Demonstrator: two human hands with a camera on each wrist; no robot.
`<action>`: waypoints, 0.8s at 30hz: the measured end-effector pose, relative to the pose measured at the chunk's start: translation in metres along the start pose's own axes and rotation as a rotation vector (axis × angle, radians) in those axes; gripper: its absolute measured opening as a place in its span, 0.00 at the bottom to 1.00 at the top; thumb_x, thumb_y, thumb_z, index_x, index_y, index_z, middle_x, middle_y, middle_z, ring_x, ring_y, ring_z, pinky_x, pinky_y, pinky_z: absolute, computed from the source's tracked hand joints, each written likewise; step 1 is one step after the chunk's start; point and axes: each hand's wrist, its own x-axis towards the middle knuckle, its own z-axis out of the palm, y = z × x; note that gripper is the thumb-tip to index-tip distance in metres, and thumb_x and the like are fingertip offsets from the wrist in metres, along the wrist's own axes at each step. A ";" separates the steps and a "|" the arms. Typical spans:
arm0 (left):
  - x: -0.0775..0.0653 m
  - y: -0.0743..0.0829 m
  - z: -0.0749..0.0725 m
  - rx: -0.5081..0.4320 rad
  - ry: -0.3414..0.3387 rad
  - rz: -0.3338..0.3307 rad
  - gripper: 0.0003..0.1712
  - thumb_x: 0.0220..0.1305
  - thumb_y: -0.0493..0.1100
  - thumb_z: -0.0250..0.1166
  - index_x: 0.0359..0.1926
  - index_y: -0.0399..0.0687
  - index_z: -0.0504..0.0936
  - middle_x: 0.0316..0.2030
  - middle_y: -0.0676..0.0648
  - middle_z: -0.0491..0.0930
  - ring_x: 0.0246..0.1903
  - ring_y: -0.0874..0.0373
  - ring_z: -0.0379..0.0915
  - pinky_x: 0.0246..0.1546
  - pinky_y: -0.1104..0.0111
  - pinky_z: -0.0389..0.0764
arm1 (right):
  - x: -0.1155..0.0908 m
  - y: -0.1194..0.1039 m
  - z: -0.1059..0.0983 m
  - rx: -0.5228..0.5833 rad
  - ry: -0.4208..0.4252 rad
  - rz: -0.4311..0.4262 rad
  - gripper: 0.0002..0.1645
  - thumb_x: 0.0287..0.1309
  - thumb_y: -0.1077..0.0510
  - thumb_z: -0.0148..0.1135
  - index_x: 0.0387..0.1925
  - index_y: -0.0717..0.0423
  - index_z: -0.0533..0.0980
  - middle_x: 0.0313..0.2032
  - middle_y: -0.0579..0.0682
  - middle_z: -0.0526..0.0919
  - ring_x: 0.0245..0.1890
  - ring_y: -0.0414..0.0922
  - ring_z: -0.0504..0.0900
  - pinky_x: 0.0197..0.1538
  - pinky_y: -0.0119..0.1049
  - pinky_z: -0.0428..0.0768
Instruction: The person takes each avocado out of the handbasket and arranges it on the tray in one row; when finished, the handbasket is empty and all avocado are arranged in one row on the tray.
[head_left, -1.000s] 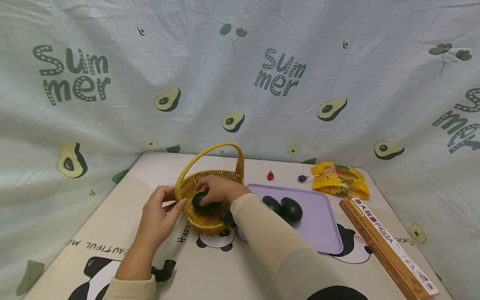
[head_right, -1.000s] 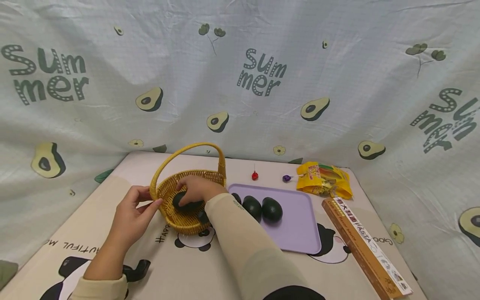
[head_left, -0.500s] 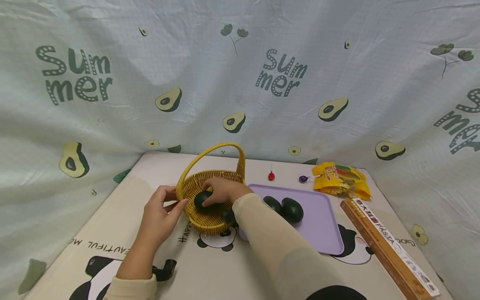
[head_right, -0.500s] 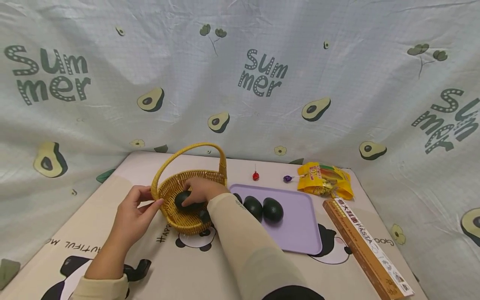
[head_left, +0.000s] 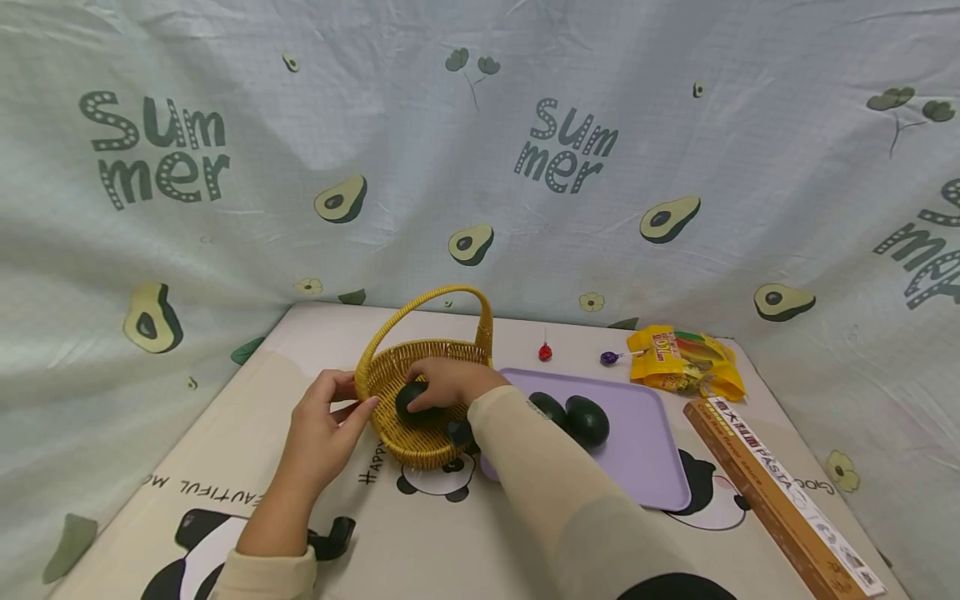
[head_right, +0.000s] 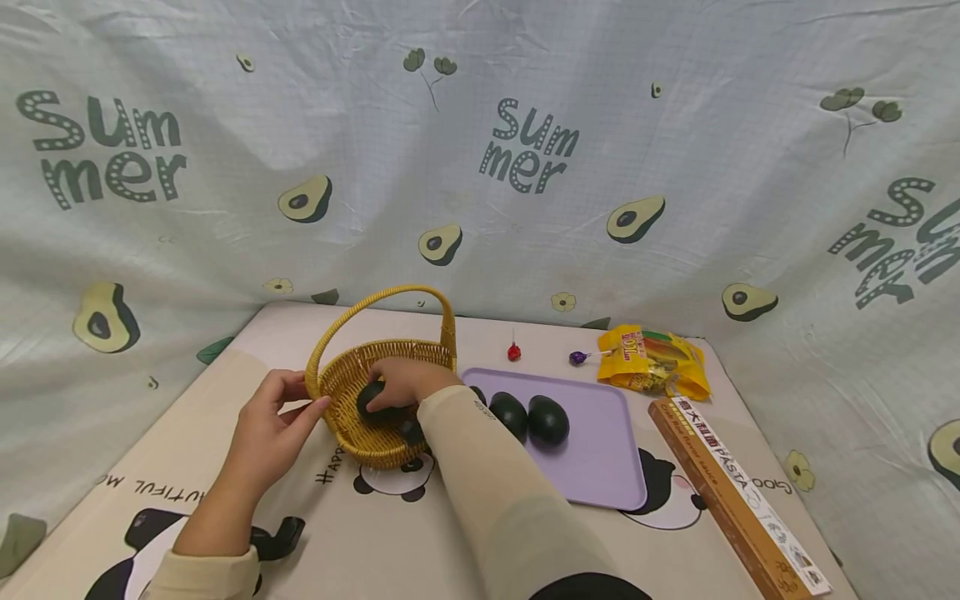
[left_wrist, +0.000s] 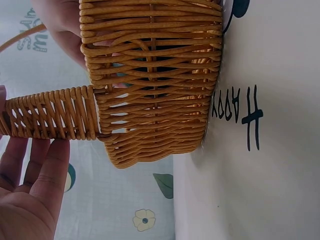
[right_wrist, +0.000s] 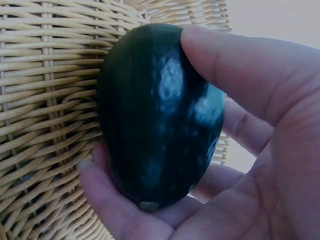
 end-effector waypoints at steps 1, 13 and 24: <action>0.000 0.000 0.000 0.001 0.001 0.001 0.19 0.67 0.36 0.70 0.55 0.44 0.74 0.51 0.45 0.80 0.53 0.50 0.80 0.50 0.57 0.89 | 0.000 0.001 0.000 0.005 0.001 -0.003 0.31 0.65 0.44 0.69 0.67 0.45 0.74 0.64 0.46 0.78 0.60 0.43 0.78 0.62 0.40 0.81; 0.001 0.000 0.000 0.014 0.002 0.004 0.20 0.67 0.36 0.70 0.56 0.44 0.73 0.52 0.45 0.79 0.53 0.50 0.80 0.51 0.57 0.88 | -0.005 0.009 -0.008 0.102 0.098 -0.022 0.34 0.56 0.45 0.77 0.62 0.45 0.78 0.60 0.46 0.80 0.55 0.42 0.79 0.57 0.34 0.83; 0.000 0.001 -0.001 0.009 -0.002 -0.007 0.19 0.67 0.37 0.70 0.55 0.44 0.74 0.52 0.45 0.80 0.53 0.50 0.80 0.51 0.57 0.88 | -0.022 0.024 -0.022 0.220 0.169 -0.067 0.38 0.50 0.48 0.82 0.60 0.45 0.72 0.57 0.47 0.78 0.54 0.44 0.80 0.57 0.38 0.85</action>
